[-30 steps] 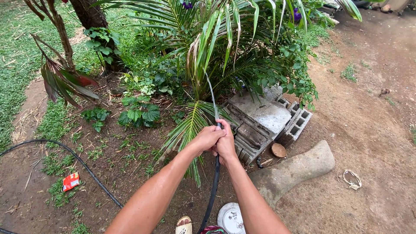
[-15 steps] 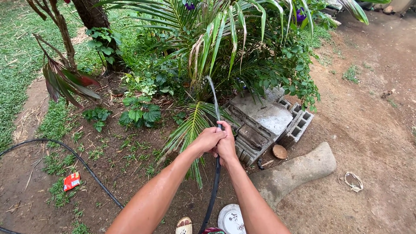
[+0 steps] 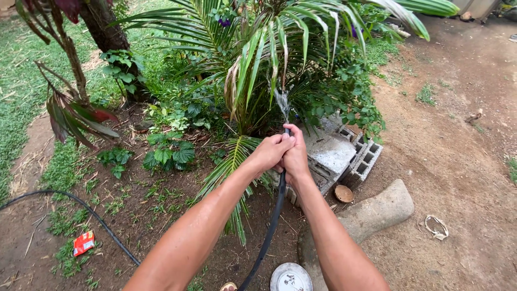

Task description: Watering various garden plants and trees using a handheld hose.

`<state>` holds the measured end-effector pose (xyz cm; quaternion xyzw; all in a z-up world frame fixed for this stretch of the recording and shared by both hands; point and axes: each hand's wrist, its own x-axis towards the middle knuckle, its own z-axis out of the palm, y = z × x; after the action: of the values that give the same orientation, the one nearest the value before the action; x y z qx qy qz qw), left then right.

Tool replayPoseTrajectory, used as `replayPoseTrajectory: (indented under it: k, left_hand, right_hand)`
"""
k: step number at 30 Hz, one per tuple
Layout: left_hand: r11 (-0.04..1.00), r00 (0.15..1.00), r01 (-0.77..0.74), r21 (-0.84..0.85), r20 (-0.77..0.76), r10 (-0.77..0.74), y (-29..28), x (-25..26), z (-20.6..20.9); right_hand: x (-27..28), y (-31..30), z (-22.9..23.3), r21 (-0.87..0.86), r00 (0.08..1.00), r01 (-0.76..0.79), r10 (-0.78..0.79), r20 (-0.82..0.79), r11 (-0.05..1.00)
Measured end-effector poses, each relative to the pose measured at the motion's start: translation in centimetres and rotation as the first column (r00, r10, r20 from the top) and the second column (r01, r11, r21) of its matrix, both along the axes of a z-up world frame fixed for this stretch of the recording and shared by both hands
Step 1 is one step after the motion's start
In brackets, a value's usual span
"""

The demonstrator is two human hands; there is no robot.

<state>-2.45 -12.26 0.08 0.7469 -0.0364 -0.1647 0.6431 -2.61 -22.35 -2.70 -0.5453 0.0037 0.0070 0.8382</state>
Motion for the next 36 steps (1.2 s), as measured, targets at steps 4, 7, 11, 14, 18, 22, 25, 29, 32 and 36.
replayPoseTrajectory:
  k: [4, 7, 11, 14, 18, 22, 25, 29, 32, 36]
  left_hand:
    - [1.000, 0.999, 0.023, -0.021, 0.038, -0.022, -1.7, 0.7, 1.9]
    - [0.999, 0.997, 0.040, -0.034, 0.065, -0.038, -2.9, 0.9, 3.1]
    - [0.996, 0.996, 0.062, -0.057, 0.067, -0.058, -4.7, 0.8, 4.1]
    - [0.994, 0.996, 0.070, -0.084, 0.067, -0.064, -6.1, 1.3, 4.2]
    - [0.996, 0.995, 0.054, -0.072, 0.083, -0.048, -8.3, 1.4, 5.2]
    - [0.998, 0.996, 0.004, -0.055, 0.091, 0.001, -9.9, 1.3, 5.6]
    - [0.993, 0.995, -0.012, -0.113, 0.099, 0.024, -11.4, 1.3, 5.4]
    - [0.982, 0.992, -0.036, -0.185, 0.114, 0.058, -13.2, 0.9, 5.1]
    - [0.972, 0.990, -0.043, -0.229, 0.120, 0.072, -14.0, 0.8, 4.8]
    - [0.965, 0.993, -0.029, -0.261, 0.105, 0.058, -15.6, 1.3, 4.8]
  right_hand:
    - [2.0, -2.4, 0.5, 0.017, 0.996, 0.015, -0.017, 0.086, 1.000]
    - [2.1, -3.8, 2.6, -0.031, 0.996, 0.052, -0.050, 0.071, 0.998]
    - [2.5, -5.9, 3.9, -0.041, 0.998, 0.031, -0.028, 0.061, 0.999]
    - [2.5, -7.4, 4.7, -0.019, 0.998, -0.012, 0.013, 0.066, 1.000]
    - [3.5, -9.7, 4.7, -0.031, 0.994, -0.020, 0.023, 0.110, 0.999]
    - [4.1, -11.6, 4.9, -0.058, 0.988, -0.036, 0.044, 0.150, 0.998]
    - [3.9, -12.9, 5.4, -0.031, 0.988, -0.052, 0.056, 0.147, 0.998]
    - [3.7, -14.3, 5.9, -0.057, 0.987, -0.054, 0.062, 0.150, 0.997]
    - [3.6, -15.0, 5.8, -0.065, 0.985, -0.046, 0.056, 0.161, 0.997]
    - [4.5, -16.6, 4.5, -0.029, 0.985, -0.027, 0.032, 0.171, 0.999]
